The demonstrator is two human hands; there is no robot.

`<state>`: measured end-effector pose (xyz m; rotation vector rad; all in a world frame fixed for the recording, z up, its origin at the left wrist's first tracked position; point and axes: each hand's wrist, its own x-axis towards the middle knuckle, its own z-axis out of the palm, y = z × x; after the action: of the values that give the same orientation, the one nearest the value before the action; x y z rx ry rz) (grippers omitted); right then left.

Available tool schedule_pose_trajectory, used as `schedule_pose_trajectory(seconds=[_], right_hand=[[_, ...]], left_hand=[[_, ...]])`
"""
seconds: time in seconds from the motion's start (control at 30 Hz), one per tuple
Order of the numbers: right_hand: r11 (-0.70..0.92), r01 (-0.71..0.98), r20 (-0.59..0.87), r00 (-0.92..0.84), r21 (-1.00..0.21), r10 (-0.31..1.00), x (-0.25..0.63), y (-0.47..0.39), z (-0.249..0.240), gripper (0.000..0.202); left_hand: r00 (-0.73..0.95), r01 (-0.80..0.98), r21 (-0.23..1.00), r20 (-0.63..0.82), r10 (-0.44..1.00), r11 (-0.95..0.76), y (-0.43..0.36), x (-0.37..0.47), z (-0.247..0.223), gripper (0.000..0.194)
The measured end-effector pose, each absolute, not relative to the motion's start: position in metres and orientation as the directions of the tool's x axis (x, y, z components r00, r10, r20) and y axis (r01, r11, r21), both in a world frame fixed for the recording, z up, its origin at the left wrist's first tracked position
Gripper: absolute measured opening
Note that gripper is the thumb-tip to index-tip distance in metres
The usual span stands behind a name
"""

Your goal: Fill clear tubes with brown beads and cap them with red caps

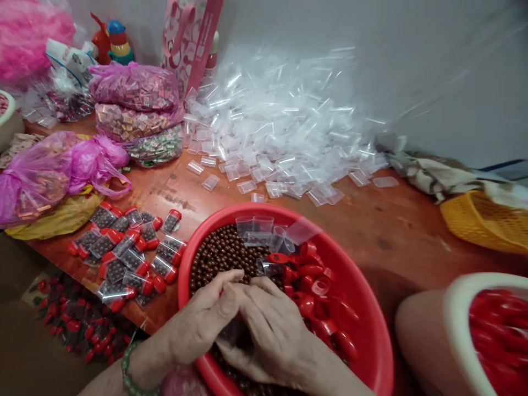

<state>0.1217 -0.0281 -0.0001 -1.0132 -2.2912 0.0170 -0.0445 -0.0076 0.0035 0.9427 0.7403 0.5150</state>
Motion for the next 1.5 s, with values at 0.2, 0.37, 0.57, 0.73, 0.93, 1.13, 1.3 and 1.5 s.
schedule_pose_trajectory(seconds=[0.2, 0.37, 0.57, 0.73, 0.93, 1.13, 1.3, 1.5], right_hand=[[0.717, 0.629, 0.546, -0.503, -0.3, 0.67, 0.109, -0.023, -0.002, 0.064], [0.545, 0.7, 0.104, -0.567, -0.463, 0.817, 0.12, -0.014, 0.028, 0.055], [0.436, 0.813, 0.079, -0.442, -0.386, 0.894, 0.178, 0.02, 0.019, 0.051], [0.464, 0.876, 0.086, -0.456, -0.129, 0.886, 0.2, 0.042, -0.02, 0.026], [0.498, 0.864, -0.031, -0.501, -0.07, 0.865, 0.188, 0.05, -0.037, 0.016], [0.536, 0.841, -0.139, -0.541, -0.078, 0.829, 0.175, 0.053, -0.035, 0.021], [0.571, 0.789, -0.242, -0.614, -0.227, 0.751, 0.157, 0.047, -0.03, 0.023], [0.463, 0.707, -0.276, -0.664, -0.535, 0.695, 0.143, 0.036, -0.027, 0.024]], left_hand=[[0.515, -0.218, 0.771, -0.429, 0.742, 0.598, -0.013, -0.038, 0.0, 0.062], [0.384, -0.315, 0.694, -0.53, 0.756, 0.647, -0.01, -0.03, 0.0, 0.065], [0.495, -0.495, 0.455, -0.553, 0.671, 0.74, 0.0, -0.032, 0.006, 0.067], [0.532, -0.53, 0.401, -0.529, 0.661, 0.747, 0.0, -0.036, 0.006, 0.063], [0.588, -0.53, 0.393, -0.469, 0.659, 0.752, -0.007, -0.043, 0.005, 0.064], [0.556, -0.359, 0.673, -0.401, 0.728, 0.646, -0.032, -0.106, 0.011, 0.054], [0.308, 0.146, 0.732, -0.673, 0.672, 0.666, -0.051, -0.202, -0.002, 0.041], [-0.246, 0.766, 0.376, -0.578, 0.778, 0.522, -0.068, -0.292, -0.056, 0.057]])
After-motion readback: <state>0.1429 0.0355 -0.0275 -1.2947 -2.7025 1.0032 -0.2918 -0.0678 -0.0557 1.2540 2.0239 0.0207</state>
